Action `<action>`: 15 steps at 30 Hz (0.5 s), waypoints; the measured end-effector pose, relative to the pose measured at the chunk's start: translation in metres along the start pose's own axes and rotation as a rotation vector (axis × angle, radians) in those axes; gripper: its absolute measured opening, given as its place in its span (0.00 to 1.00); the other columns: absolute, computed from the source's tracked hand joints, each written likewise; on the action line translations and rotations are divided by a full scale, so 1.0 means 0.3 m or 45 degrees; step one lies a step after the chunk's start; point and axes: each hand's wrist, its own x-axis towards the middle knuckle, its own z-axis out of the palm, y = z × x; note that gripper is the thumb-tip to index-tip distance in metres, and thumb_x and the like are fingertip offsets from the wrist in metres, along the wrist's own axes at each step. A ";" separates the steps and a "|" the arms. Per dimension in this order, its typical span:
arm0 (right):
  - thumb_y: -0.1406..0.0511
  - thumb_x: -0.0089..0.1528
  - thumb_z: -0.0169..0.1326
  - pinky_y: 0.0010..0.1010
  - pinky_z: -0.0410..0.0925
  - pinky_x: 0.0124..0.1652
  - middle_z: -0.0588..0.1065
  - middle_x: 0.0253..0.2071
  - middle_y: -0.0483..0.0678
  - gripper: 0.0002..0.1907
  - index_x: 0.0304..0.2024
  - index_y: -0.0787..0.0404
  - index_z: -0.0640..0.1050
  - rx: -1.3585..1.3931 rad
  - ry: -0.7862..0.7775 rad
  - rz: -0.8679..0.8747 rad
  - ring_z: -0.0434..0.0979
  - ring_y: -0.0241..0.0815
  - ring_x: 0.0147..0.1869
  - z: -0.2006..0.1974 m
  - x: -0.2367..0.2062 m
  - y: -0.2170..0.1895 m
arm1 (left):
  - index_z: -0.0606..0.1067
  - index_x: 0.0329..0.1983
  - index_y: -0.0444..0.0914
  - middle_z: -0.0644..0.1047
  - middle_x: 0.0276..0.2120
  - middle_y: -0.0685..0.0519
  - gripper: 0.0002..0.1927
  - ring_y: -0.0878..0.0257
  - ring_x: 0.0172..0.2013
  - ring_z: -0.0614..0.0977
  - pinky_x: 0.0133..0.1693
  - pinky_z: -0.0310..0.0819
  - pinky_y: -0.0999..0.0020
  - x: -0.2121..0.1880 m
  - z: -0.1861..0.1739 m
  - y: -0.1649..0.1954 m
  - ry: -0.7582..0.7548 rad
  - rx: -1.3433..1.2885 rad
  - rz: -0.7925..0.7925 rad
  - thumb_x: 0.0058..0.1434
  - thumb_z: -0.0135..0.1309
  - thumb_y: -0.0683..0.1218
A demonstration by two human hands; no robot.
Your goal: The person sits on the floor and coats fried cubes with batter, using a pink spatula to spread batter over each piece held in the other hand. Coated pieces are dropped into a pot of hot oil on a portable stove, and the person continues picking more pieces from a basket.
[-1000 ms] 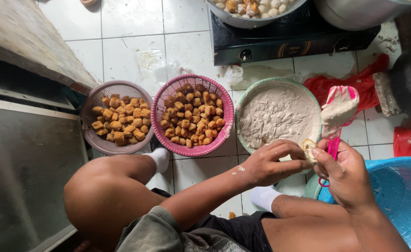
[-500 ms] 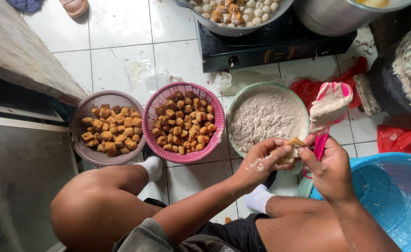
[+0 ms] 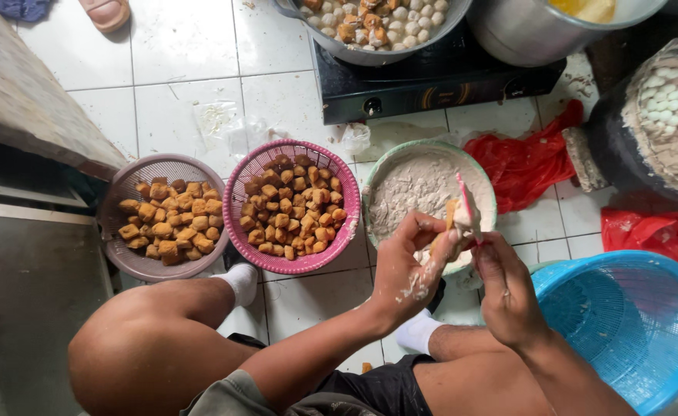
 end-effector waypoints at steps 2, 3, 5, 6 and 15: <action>0.62 0.73 0.39 0.26 0.65 0.40 0.70 0.37 0.43 0.14 0.51 0.65 0.72 -0.032 0.018 -0.096 0.66 0.34 0.39 -0.009 0.014 -0.018 | 0.70 0.48 0.31 0.80 0.38 0.52 0.09 0.72 0.42 0.79 0.43 0.73 0.78 -0.015 0.007 0.028 -0.026 -0.059 0.015 0.72 0.56 0.41; 0.63 0.73 0.40 0.27 0.65 0.41 0.70 0.39 0.44 0.13 0.50 0.65 0.72 -0.072 0.011 -0.188 0.67 0.34 0.40 -0.019 0.022 -0.028 | 0.68 0.51 0.32 0.80 0.40 0.52 0.10 0.72 0.42 0.78 0.45 0.72 0.77 -0.015 0.002 0.042 -0.057 -0.117 0.003 0.72 0.54 0.41; 0.62 0.73 0.42 0.29 0.65 0.40 0.70 0.39 0.46 0.13 0.49 0.65 0.73 -0.246 0.045 -0.260 0.69 0.37 0.39 -0.038 0.030 -0.048 | 0.63 0.57 0.34 0.81 0.43 0.53 0.14 0.72 0.43 0.76 0.48 0.71 0.76 -0.010 -0.022 0.065 -0.117 -0.230 -0.018 0.72 0.52 0.41; 0.62 0.73 0.43 0.31 0.65 0.38 0.70 0.38 0.48 0.13 0.48 0.64 0.74 -0.380 0.089 -0.241 0.69 0.39 0.36 -0.047 0.031 -0.056 | 0.62 0.58 0.35 0.81 0.43 0.52 0.16 0.71 0.44 0.77 0.50 0.72 0.75 -0.003 -0.041 0.073 -0.155 -0.103 0.036 0.72 0.52 0.41; 0.61 0.72 0.51 0.39 0.65 0.38 0.70 0.38 0.53 0.13 0.49 0.66 0.75 -0.814 0.383 -0.419 0.70 0.49 0.37 -0.069 -0.001 -0.055 | 0.61 0.65 0.36 0.75 0.57 0.45 0.19 0.66 0.59 0.75 0.64 0.69 0.68 0.054 -0.144 0.007 -0.505 -0.355 -0.038 0.76 0.52 0.43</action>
